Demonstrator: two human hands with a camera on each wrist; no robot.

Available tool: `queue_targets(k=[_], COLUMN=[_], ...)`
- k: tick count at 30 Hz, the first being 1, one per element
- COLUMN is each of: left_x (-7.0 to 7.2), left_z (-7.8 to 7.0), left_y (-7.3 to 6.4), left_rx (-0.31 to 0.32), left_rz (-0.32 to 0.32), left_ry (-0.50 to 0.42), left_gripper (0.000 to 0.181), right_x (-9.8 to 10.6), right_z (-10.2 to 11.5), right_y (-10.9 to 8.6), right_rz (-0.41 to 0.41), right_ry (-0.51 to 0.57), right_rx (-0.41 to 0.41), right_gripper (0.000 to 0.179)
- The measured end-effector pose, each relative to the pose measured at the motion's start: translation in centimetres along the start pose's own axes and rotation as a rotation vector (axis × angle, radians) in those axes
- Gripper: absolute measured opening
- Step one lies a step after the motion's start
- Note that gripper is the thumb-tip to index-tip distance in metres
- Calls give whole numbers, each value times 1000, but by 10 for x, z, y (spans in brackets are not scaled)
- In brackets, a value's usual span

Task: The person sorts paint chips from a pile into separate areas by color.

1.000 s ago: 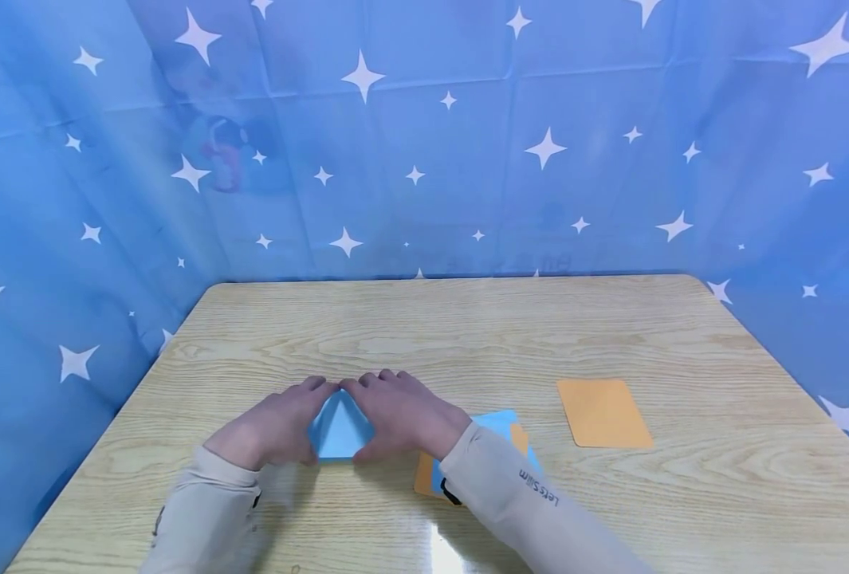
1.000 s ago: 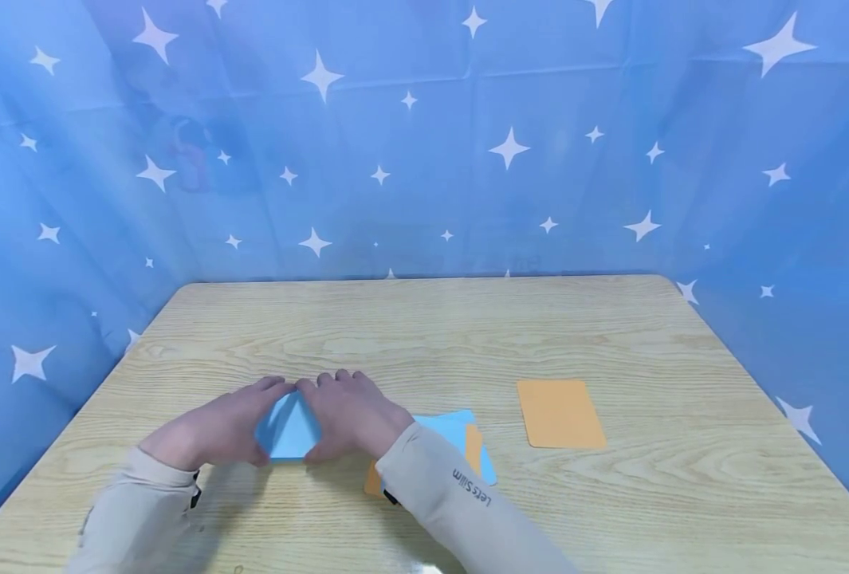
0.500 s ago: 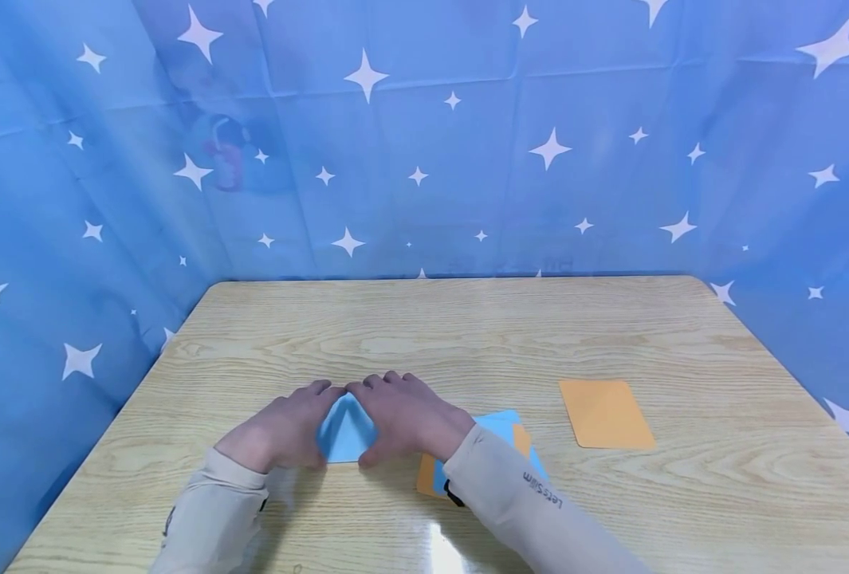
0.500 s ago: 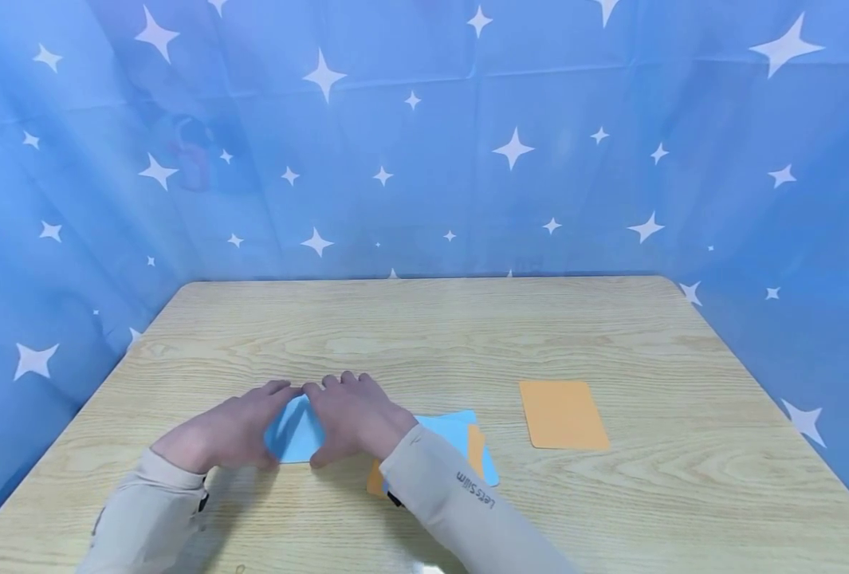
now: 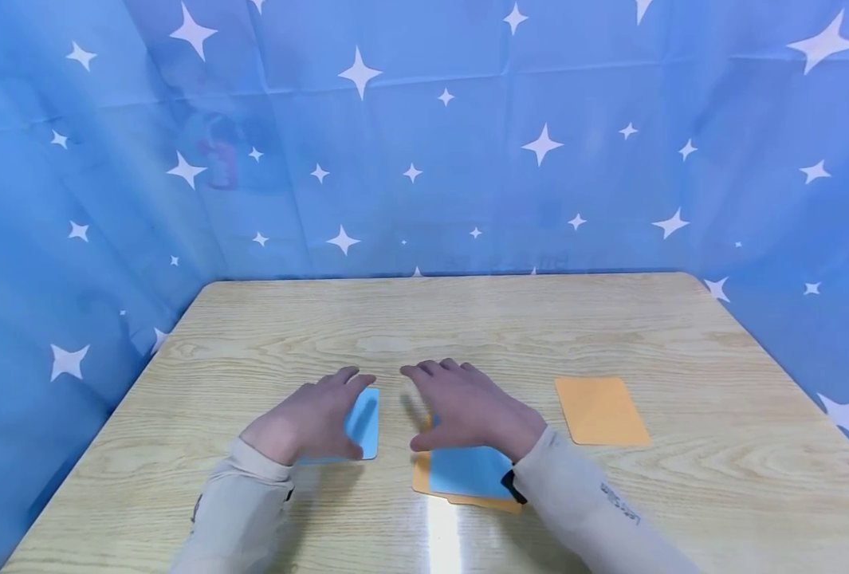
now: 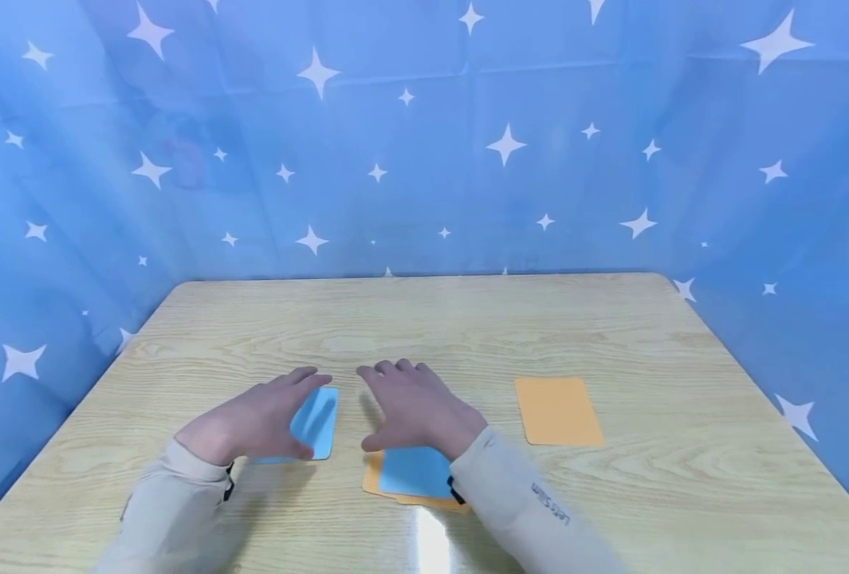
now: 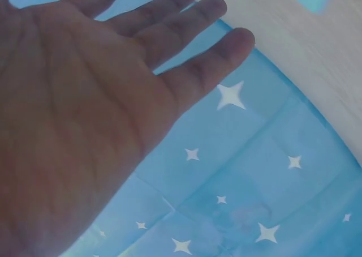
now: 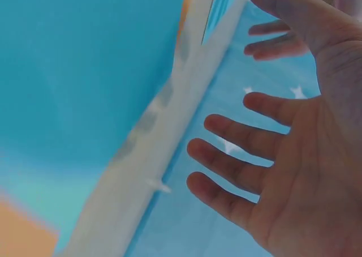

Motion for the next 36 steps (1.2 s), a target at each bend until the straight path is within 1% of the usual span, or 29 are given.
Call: queue_targets(k=[3, 8, 11, 16, 20, 26, 31, 34, 36], left_x=[5, 12, 12, 10, 5, -8, -21, -28, -31], left_z=[-11, -34, -48, -68, -77, -87, -100, -109, -114], left_y=[5, 14, 18, 22, 25, 29, 30, 30, 30], left_rx=[-14, -51, -82, -125, -130, -142, -159, -179, -191], left_rz=[-4, -10, 3, 15, 30, 54, 86, 79, 60], left_ry=[-6, -25, -41, -38, -29, 36, 106, 161, 196], left_gripper=[89, 88, 89, 90, 91, 93, 101, 106, 108], right_x=[7, 14, 17, 18, 19, 19, 11, 6, 3], right_z=[-13, -28, -35, -45, -55, -66, -60, -54, -50], right_y=[-13, -32, -44, -60, -71, -80, -80, -79, -79], right_rz=[-21, -35, -43, -34, -23, -12, 9, 8, 8], right_ry=[-2, 35, 61, 112, 122, 137, 134, 104, 77], right_rx=[-13, -18, -17, -19, -46, -78, -57, -25, -10], right_gripper=[90, 89, 90, 94, 96, 99, 101, 102, 104])
Point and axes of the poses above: each hand's wrist, its own y-axis towards the middle knuckle, its own x-axis out of the back of the hand, z = x × y, the point moved 10 cm from there along y, towards the middle knuckle, and after that the axes turned 9 degrees about y, right-handed, at the moved point
